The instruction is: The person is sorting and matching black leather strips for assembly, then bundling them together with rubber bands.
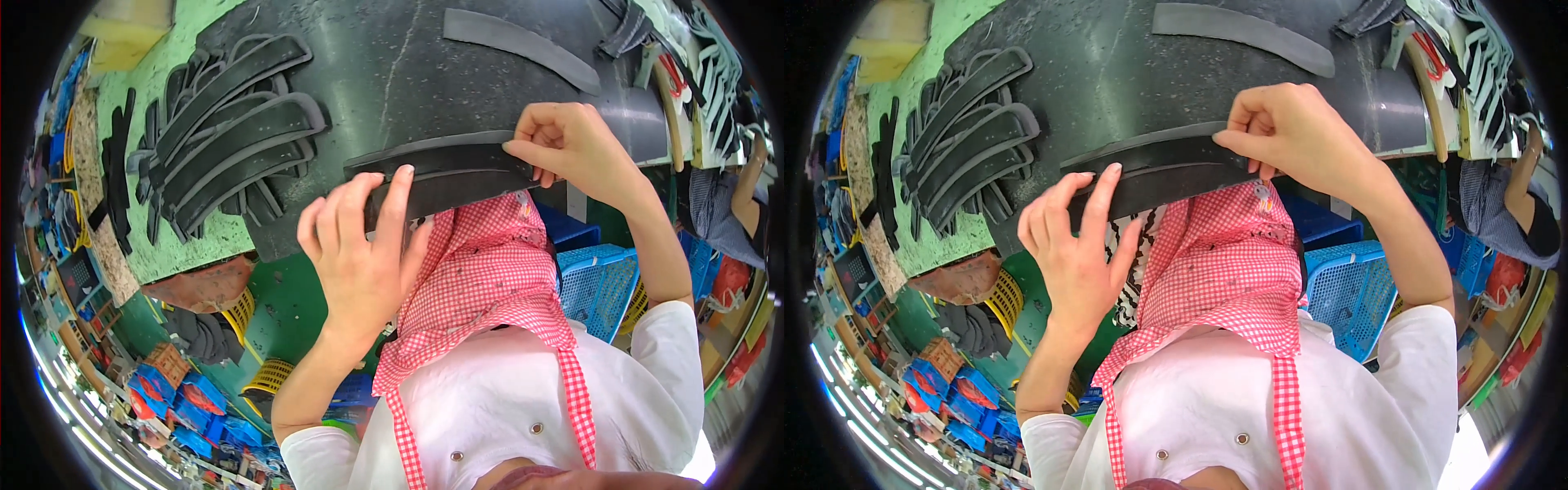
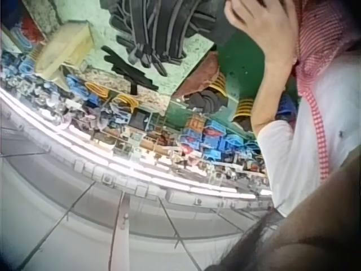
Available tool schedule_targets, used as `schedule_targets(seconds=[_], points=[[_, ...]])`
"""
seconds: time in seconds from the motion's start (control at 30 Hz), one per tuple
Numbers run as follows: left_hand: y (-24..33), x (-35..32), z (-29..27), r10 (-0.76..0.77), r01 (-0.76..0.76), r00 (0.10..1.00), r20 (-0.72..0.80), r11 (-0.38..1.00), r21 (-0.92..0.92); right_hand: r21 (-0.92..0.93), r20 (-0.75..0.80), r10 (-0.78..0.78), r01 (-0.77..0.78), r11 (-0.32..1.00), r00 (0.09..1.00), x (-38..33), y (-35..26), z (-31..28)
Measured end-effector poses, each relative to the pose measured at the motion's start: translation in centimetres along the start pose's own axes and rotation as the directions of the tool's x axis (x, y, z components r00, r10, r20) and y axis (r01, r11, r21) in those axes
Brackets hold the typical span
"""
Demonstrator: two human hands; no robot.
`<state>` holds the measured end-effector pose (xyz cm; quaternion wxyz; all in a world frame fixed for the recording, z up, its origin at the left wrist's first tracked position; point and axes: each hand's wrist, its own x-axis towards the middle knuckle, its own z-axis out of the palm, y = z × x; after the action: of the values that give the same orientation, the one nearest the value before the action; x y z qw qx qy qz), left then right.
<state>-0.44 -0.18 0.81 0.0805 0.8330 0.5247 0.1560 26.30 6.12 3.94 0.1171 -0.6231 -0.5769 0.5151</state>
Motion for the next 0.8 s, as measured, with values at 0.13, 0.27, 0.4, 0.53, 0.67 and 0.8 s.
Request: schedule_targets(seconds=[0.13, 0.27, 0.4, 0.53, 0.67, 0.8], points=[[0.2, 1.9, 1.0, 0.059, -0.059, 0.998, -0.003, 0.990, -0.129, -0.028, 0.049, 0.048, -0.046, 0.999, 0.998, 0.8, 0.2, -0.2], [0.9, 0.9, 2.6, 0.166, -0.148, 0.977, 0.138, 0.980, -0.131, -0.001, 0.052, 0.070, -0.070, 0.998, 0.996, 0.8, -0.2, -0.1], [0.6, 0.8, 2.8, 0.182, -0.166, 0.977, 0.114, 0.976, -0.139, 0.034, 0.028, 0.044, -0.045, 0.998, 0.999, 0.3, 0.2, 0.2], [0.9, 1.1, 3.3, 0.187, -0.181, 0.981, 0.058, 0.979, -0.089, -0.023, -0.097, -0.033, 0.031, 0.999, 0.995, 0.3, 0.6, 0.8], [1.2, 1.1, 4.3, 0.171, -0.171, 0.985, -0.013, 0.985, 0.010, -0.255, -0.104, -0.002, -0.025, 0.967, 0.995, 0.5, 0.8, -0.2], [1.2, 0.9, 4.7, 0.170, -0.170, 0.985, -0.030, 0.985, 0.016, -0.071, -0.047, 0.045, -0.048, 0.996, 0.998, 0.0, 0.7, -1.1]])
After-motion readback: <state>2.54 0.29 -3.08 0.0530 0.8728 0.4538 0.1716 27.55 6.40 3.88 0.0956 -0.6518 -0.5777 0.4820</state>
